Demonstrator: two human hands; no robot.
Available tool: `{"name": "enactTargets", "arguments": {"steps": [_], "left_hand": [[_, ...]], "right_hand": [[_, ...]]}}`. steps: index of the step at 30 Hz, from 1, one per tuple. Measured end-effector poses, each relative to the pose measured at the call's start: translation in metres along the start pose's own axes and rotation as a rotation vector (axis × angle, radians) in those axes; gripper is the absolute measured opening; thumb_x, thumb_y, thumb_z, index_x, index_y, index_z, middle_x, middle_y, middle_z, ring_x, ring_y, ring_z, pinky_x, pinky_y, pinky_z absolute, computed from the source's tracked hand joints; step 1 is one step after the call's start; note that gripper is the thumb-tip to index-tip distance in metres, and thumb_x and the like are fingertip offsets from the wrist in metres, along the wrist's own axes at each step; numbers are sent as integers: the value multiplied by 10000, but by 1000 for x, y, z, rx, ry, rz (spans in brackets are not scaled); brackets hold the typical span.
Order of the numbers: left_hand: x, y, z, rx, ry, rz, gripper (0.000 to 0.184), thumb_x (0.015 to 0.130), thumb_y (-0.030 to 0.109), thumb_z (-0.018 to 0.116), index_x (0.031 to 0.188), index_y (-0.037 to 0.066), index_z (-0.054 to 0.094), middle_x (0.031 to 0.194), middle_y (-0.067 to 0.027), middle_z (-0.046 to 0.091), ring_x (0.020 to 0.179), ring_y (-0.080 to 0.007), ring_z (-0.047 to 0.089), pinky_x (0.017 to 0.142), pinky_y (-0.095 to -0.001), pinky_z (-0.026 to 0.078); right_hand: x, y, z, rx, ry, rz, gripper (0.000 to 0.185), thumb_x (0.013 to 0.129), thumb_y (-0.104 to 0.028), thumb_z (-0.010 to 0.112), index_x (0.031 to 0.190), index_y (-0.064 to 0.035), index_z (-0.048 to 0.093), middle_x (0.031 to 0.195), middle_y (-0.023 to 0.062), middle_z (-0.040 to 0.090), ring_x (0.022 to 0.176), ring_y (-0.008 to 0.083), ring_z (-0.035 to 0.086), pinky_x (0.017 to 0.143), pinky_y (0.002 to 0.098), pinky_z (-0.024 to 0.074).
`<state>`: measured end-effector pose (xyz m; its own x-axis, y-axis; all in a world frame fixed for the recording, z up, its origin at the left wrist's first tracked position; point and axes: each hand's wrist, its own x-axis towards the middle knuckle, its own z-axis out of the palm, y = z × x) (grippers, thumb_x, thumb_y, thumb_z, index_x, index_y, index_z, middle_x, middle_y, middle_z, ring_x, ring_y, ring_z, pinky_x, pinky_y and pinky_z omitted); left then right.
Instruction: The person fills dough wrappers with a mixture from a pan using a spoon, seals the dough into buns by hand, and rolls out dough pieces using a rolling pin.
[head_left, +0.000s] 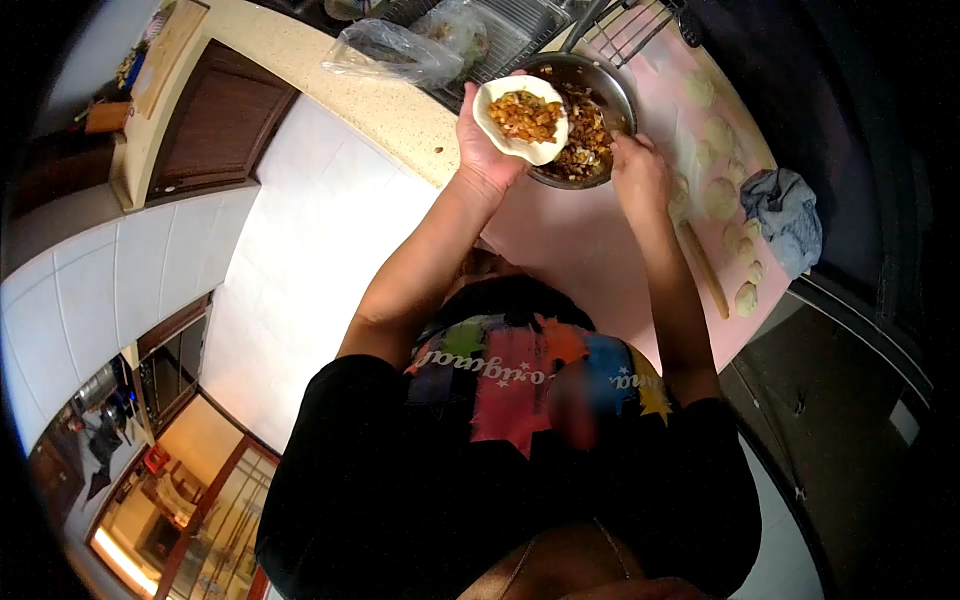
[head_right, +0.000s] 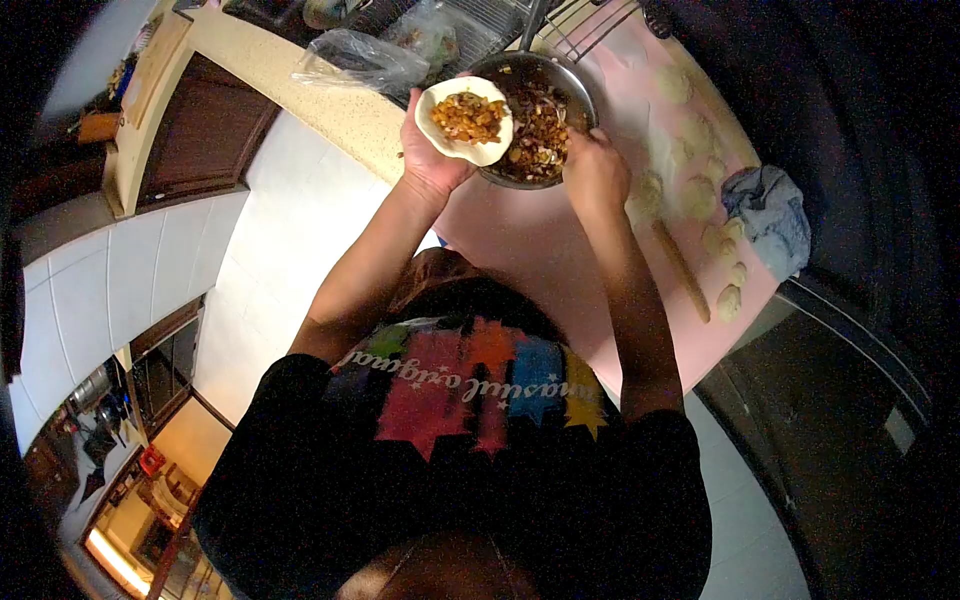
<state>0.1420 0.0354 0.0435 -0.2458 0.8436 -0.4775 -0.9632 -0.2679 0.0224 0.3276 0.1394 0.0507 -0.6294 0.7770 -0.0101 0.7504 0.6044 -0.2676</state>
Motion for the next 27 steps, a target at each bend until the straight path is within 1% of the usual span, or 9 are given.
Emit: {"name": "enactTargets", "arguments": {"steps": [3,7,11,13,15,17,20,24,27], "left_hand": [[0,0,0,48,24,32,678,930,635,297,1229,81,549,1230,-131,572,1157,-333,514,1034,-511,369],[-7,3,8,16,71,36,683,936,628,253,1267,92,517,1264,-141,543,1181,-352,498,1036,-557,367],[-11,5,7,-21,85,34,687,942,621,228,1317,100,475,1284,-159,525,1201,-371,485,1032,-604,361],[-12,12,6,3,94,47,682,945,617,229,1316,98,471,1288,-166,519,1203,-379,480,1029,-619,355],[-14,11,7,13,89,31,676,946,614,233,1310,98,475,1292,-170,514,1207,-383,475,1033,-620,350],[-13,11,2,-6,86,29,676,945,615,233,1305,99,479,1292,-171,513,1208,-383,474,1035,-620,347],[-13,14,2,-22,103,10,657,941,621,261,1243,100,524,1252,-150,541,1172,-364,496,1019,-590,369],[-10,13,3,-8,116,12,634,939,619,297,1168,99,580,1197,-124,583,1135,-338,523,1003,-541,398],[-16,17,7,7,121,4,631,940,615,300,1162,100,589,1191,-124,590,1133,-332,527,1010,-528,394]], "right_hand": [[28,13,8,-161,-332,128,229,862,-131,568,1053,-115,692,1024,186,654,905,336,657,785,421,532],[51,15,7,-214,-479,152,231,863,-129,558,1046,-99,696,1042,200,656,969,342,645,844,421,518],[56,19,1,172,-510,138,214,853,-155,587,1004,-63,707,1028,179,675,973,311,652,867,380,501],[60,26,4,436,-625,296,208,849,-154,596,995,-63,712,995,175,684,955,273,658,840,353,494],[57,46,16,531,-551,250,201,841,-121,602,989,-42,712,871,155,698,777,227,663,697,340,506],[55,50,6,812,-652,468,221,836,-121,626,1013,-8,695,746,99,666,568,139,571,509,290,446],[52,40,-13,1008,-713,592,250,841,-119,642,1047,20,671,703,48,621,473,60,432,418,225,325],[41,22,-46,1119,-599,581,255,857,-69,639,1096,20,647,738,32,592,473,25,376,415,169,253],[21,-9,-58,1029,-427,433,238,880,-52,612,1099,33,650,777,15,601,524,55,466,440,191,339]]}}
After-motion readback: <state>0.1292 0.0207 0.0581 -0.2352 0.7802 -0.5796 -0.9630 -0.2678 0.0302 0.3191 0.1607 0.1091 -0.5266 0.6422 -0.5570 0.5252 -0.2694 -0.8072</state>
